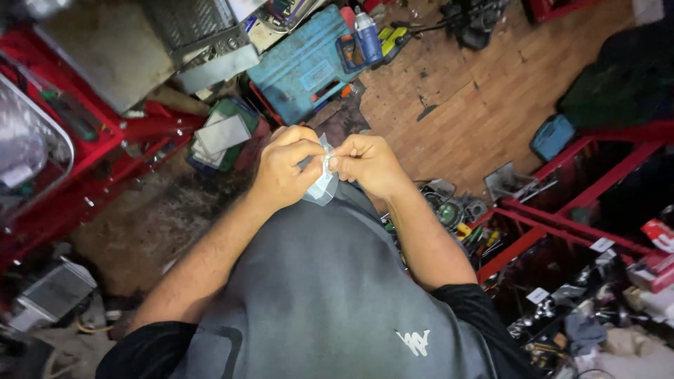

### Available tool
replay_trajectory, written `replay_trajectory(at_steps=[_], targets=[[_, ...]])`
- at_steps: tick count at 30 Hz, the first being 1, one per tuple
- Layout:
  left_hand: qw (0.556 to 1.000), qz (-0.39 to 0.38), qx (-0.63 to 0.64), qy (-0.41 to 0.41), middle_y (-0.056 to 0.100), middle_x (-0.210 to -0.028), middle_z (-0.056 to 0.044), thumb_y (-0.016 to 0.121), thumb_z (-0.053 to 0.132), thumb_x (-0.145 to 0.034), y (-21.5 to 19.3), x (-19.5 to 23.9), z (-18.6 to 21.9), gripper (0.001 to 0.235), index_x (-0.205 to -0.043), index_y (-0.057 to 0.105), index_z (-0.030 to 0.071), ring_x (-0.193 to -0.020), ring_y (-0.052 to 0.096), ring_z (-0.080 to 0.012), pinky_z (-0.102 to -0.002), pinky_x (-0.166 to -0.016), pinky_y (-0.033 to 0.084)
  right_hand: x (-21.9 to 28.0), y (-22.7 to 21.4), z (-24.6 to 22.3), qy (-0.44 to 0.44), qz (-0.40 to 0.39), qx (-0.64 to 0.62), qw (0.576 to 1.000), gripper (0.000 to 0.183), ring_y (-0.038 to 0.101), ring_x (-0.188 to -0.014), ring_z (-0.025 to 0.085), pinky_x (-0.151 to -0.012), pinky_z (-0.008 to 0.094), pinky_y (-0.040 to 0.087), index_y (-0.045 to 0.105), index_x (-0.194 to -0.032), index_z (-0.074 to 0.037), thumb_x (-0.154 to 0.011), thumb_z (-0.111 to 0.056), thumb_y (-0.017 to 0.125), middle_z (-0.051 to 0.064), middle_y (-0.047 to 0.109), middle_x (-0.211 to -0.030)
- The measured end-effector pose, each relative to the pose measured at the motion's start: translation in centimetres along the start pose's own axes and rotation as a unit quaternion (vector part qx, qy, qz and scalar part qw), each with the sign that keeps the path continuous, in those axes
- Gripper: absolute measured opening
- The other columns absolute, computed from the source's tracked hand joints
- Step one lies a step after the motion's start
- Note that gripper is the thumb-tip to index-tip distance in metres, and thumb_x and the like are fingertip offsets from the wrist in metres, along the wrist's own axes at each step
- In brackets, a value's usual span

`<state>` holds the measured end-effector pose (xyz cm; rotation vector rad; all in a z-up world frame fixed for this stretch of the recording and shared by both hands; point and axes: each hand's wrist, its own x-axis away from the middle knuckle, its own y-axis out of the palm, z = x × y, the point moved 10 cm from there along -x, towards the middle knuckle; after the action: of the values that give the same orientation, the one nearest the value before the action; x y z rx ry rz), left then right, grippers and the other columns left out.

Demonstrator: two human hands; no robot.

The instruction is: Unpacking a new piston, cleaning it, and installing the piston rings into the grooves.

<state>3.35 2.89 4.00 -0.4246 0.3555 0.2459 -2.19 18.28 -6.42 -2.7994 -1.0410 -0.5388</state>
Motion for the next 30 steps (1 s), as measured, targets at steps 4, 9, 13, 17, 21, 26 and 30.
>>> replay_trajectory(at_steps=[4, 9, 13, 17, 21, 26, 30], targets=[[0.993, 0.050, 0.090, -0.062, 0.069, -0.090, -0.003, 0.070, 0.003, -0.085, -1.7, 3.9, -1.0, 0.010, -0.084, 0.074, 0.012, -0.077, 0.069, -0.0260, -0.037, -0.071, 0.057, 1.4, 2.9, 2.4, 0.018, -0.012, -0.160, 0.987, 0.012, 0.068, -0.051, 0.018, -0.041, 0.021, 0.051, 0.070, -0.093, 0.006, -0.083, 0.011, 0.075, 0.022, 0.073, -0.073], [0.988, 0.057, 0.123, -0.078, 0.074, -0.094, -0.007, 0.073, 0.001, -0.083, -3.3, 7.7, -0.6, 0.012, -0.090, 0.074, 0.011, -0.081, 0.072, -0.0313, -0.040, -0.070, 0.058, 3.5, 5.6, 3.6, 0.055, -0.037, -0.210, 0.975, 0.012, 0.067, -0.052, 0.019, -0.042, 0.021, 0.048, 0.069, -0.091, 0.003, -0.083, 0.011, 0.073, 0.022, 0.073, -0.073], [0.963, -0.010, 0.240, -0.123, 0.076, -0.102, -0.012, 0.073, 0.004, -0.090, -2.4, 10.4, -1.8, 0.009, -0.099, 0.077, 0.004, -0.090, 0.072, -0.0250, -0.035, -0.072, 0.056, 4.6, 7.0, 4.5, 0.069, -0.063, -0.219, 0.971, 0.011, 0.067, -0.051, 0.020, -0.041, 0.022, 0.048, 0.067, -0.093, 0.003, -0.085, 0.009, 0.072, 0.023, 0.072, -0.073], [0.963, 0.000, 0.238, -0.127, 0.077, -0.105, -0.014, 0.075, 0.004, -0.091, -3.5, 11.3, -2.0, 0.014, -0.104, 0.080, 0.004, -0.095, 0.072, -0.0253, -0.036, -0.076, 0.057, 3.3, 8.2, 5.1, 0.066, -0.089, -0.274, 0.955, 0.012, 0.066, -0.049, 0.022, -0.039, 0.024, 0.048, 0.068, -0.095, 0.003, -0.086, 0.011, 0.071, 0.026, 0.071, -0.074], [0.973, 0.046, 0.183, -0.135, 0.077, -0.103, -0.013, 0.076, 0.008, -0.093, -4.0, 10.1, -1.2, 0.015, -0.106, 0.080, 0.005, -0.095, 0.073, -0.0257, -0.036, -0.079, 0.058, 1.2, 8.1, 4.9, 0.060, -0.109, -0.310, 0.943, 0.012, 0.067, -0.050, 0.024, -0.040, 0.025, 0.049, 0.067, -0.096, 0.003, -0.088, 0.012, 0.070, 0.028, 0.071, -0.075], [0.990, 0.132, -0.017, -0.056, 0.076, -0.086, -0.002, 0.071, 0.013, -0.097, -3.3, 5.2, 1.3, 0.011, -0.102, 0.081, 0.014, -0.074, 0.073, -0.0244, -0.034, -0.064, 0.059, -1.8, 5.7, 2.5, 0.032, -0.115, -0.414, 0.903, 0.012, 0.069, -0.058, 0.020, -0.051, 0.027, 0.057, 0.065, -0.102, 0.003, -0.093, 0.010, 0.064, 0.020, 0.069, -0.075], [0.985, 0.156, -0.052, -0.050, 0.073, -0.083, -0.005, 0.068, 0.011, -0.099, 0.0, -0.4, 0.5, 0.010, -0.101, 0.078, 0.012, -0.071, 0.071, -0.0290, -0.038, -0.061, 0.057, -5.1, 0.9, 0.2, 0.031, -0.137, -0.440, 0.887, 0.013, 0.069, -0.061, 0.018, -0.056, 0.027, 0.059, 0.064, -0.106, 0.000, -0.096, 0.007, 0.061, 0.016, 0.067, -0.075]])
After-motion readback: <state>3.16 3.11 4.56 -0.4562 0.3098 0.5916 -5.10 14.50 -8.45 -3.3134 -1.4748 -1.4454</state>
